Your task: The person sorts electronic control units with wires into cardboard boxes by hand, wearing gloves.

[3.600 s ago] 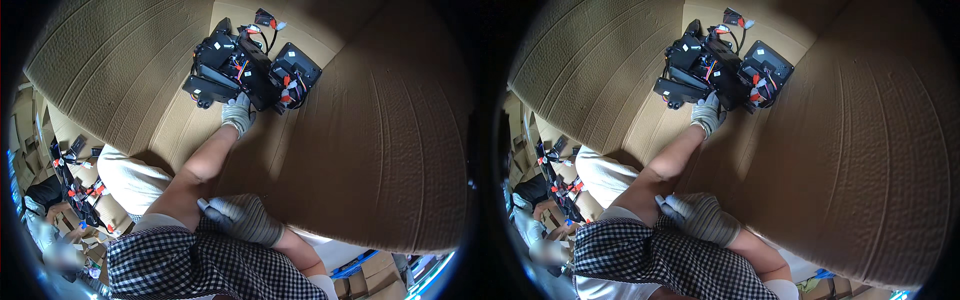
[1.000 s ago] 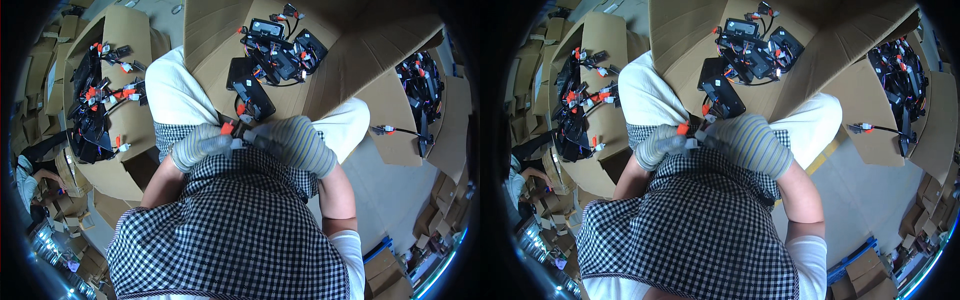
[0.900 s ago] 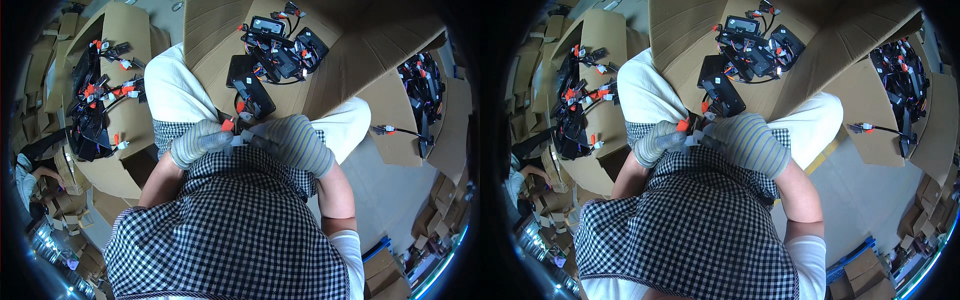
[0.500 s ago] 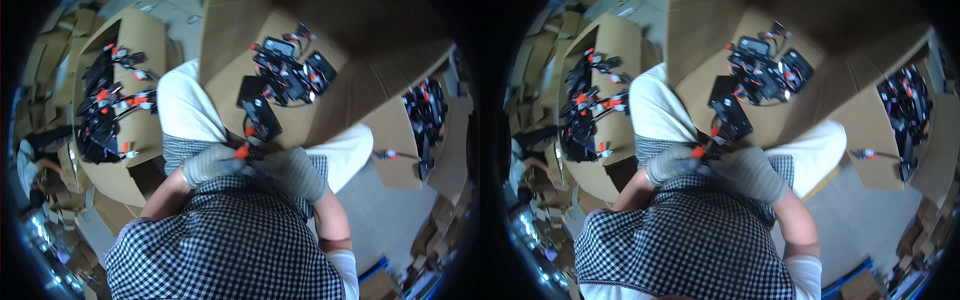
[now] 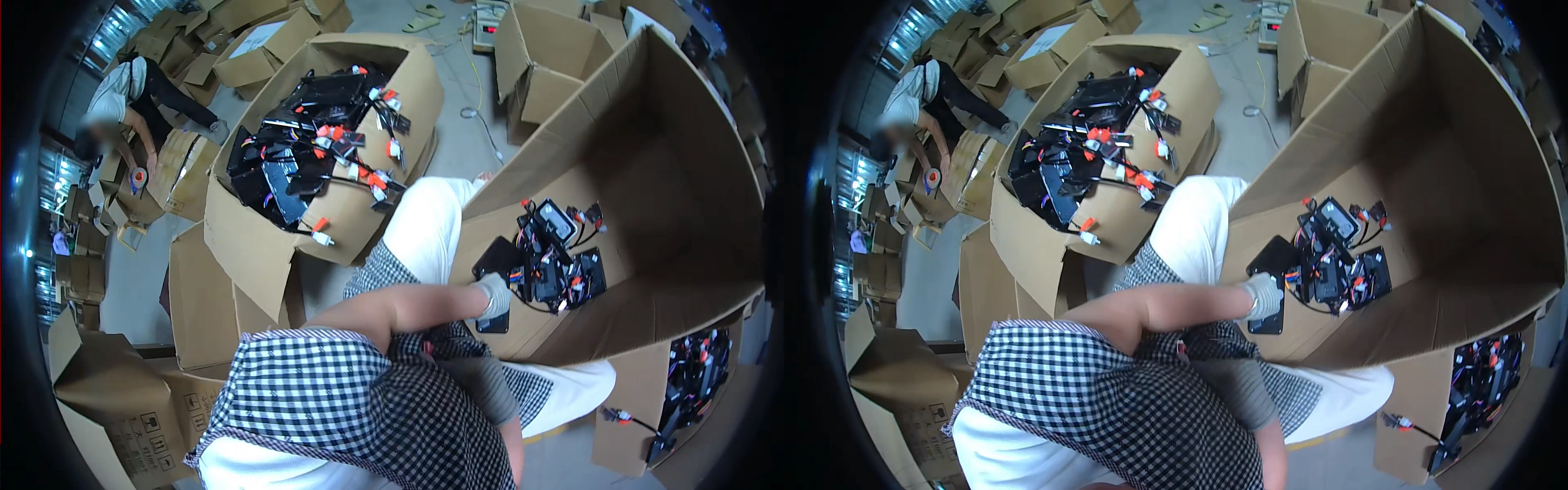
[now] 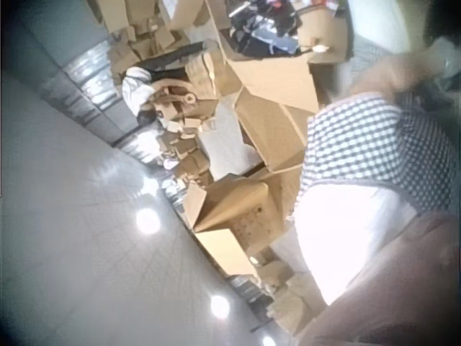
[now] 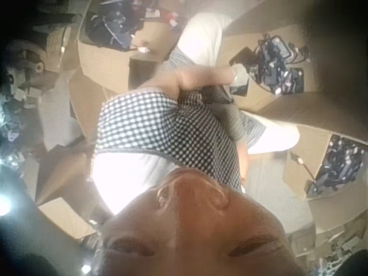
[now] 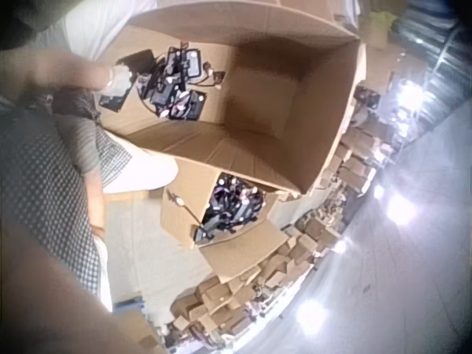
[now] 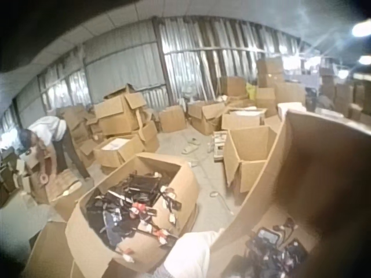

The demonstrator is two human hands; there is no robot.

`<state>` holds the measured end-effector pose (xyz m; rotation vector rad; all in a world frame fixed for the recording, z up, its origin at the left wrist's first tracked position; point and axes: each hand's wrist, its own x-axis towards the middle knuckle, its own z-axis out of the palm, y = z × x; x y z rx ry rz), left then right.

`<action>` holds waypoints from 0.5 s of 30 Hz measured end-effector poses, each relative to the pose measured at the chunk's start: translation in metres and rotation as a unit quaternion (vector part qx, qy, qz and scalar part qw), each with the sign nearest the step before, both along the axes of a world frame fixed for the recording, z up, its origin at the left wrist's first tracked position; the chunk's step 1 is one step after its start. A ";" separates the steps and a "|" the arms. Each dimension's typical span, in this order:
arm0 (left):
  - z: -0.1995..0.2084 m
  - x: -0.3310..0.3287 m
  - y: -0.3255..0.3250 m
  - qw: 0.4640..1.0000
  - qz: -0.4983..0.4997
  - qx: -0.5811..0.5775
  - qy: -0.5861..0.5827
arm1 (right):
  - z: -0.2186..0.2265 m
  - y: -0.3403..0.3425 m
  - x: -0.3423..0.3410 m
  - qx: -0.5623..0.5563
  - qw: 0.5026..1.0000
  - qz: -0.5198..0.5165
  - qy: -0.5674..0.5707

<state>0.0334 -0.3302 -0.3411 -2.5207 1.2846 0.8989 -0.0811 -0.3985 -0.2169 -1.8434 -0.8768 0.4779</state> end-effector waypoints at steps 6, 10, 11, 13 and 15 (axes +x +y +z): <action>0.004 0.011 0.026 0.982 0.127 -0.141 -0.007 | -0.001 0.011 0.012 -0.001 0.995 0.065 0.072; 0.067 0.045 0.060 0.931 0.205 -0.282 -0.107 | 0.001 0.002 0.009 -0.014 0.987 0.069 0.144; 0.072 0.046 0.076 0.878 0.290 -0.357 -0.137 | 0.001 -0.005 0.004 -0.020 0.984 0.063 0.167; 0.066 0.039 0.109 0.734 0.383 -0.555 -0.082 | 0.003 -0.020 -0.011 -0.031 0.975 0.046 0.215; 0.073 0.034 0.124 0.579 0.471 -0.666 -0.014 | 0.004 -0.030 -0.016 -0.035 0.966 0.032 0.256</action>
